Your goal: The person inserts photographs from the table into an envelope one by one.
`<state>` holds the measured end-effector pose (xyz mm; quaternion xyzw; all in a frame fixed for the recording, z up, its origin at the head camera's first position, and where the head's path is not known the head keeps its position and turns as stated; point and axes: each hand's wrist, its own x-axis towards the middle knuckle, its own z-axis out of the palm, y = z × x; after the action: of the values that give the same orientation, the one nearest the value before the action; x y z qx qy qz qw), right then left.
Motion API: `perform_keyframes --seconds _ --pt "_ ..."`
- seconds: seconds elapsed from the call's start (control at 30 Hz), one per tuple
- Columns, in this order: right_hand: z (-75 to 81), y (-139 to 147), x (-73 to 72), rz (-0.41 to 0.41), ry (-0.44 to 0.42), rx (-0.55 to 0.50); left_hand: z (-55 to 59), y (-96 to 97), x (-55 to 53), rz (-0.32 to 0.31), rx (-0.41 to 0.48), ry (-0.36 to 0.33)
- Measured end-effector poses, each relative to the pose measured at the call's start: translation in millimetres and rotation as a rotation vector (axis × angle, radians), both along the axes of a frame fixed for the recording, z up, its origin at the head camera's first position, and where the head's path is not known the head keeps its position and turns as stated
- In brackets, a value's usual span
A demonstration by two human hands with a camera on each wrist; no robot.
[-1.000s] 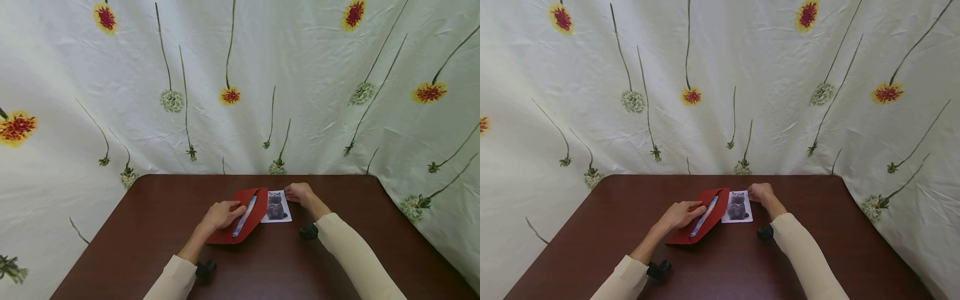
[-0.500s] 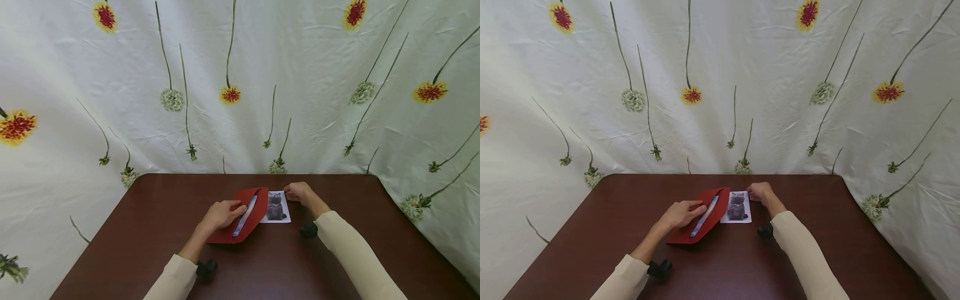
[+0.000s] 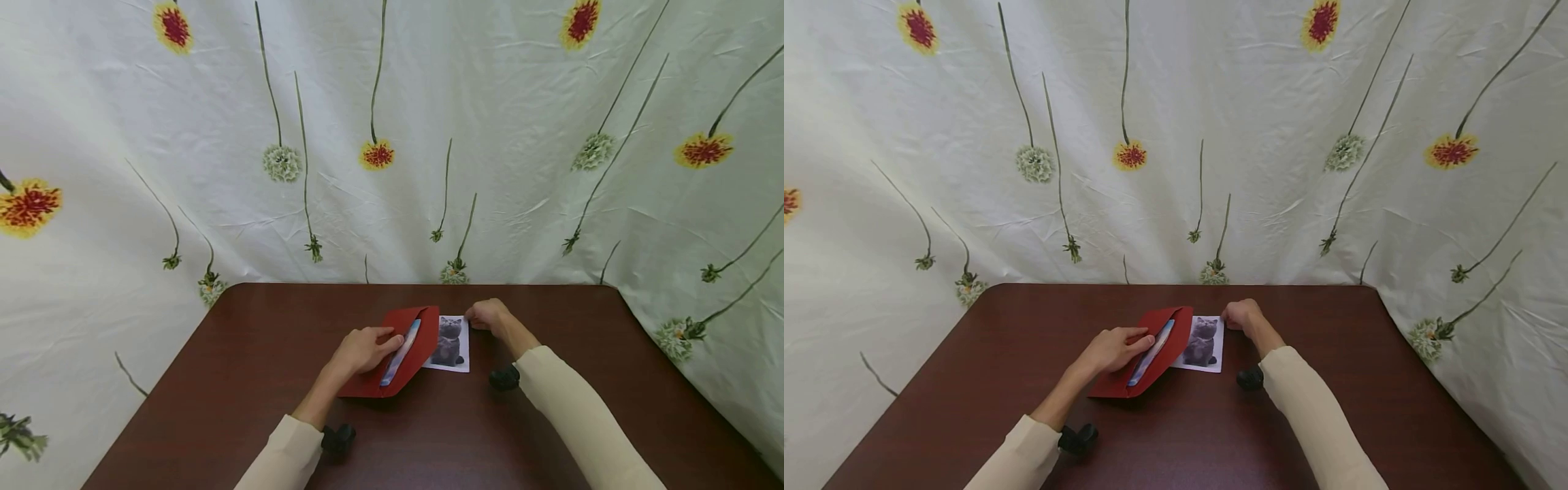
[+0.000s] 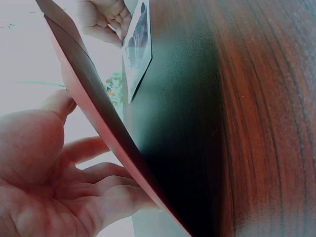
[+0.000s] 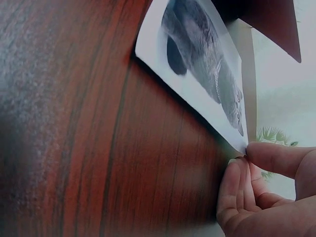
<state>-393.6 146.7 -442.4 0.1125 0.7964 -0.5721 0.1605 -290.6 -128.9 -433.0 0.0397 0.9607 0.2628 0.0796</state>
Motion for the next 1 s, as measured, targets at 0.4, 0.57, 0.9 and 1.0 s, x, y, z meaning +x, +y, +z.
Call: perform_keyframes --seconds 0.4,0.57,0.9,1.0 --pt "4.4 3 8.4 0.005 -0.021 0.029 1.6 1.5 0.4 -0.014 -0.017 0.003" --pt "6.7 4 10.7 0.030 -0.028 0.025 2.4 0.3 0.5 -0.005 -0.019 -0.006" --pt "11.1 9 14.2 0.030 -0.043 0.024 4.2 1.0 0.0 -0.009 -0.015 -0.003" --pt "11.1 9 15.1 0.042 -0.040 0.006 4.4 0.7 0.1 -0.009 -0.016 -0.004"
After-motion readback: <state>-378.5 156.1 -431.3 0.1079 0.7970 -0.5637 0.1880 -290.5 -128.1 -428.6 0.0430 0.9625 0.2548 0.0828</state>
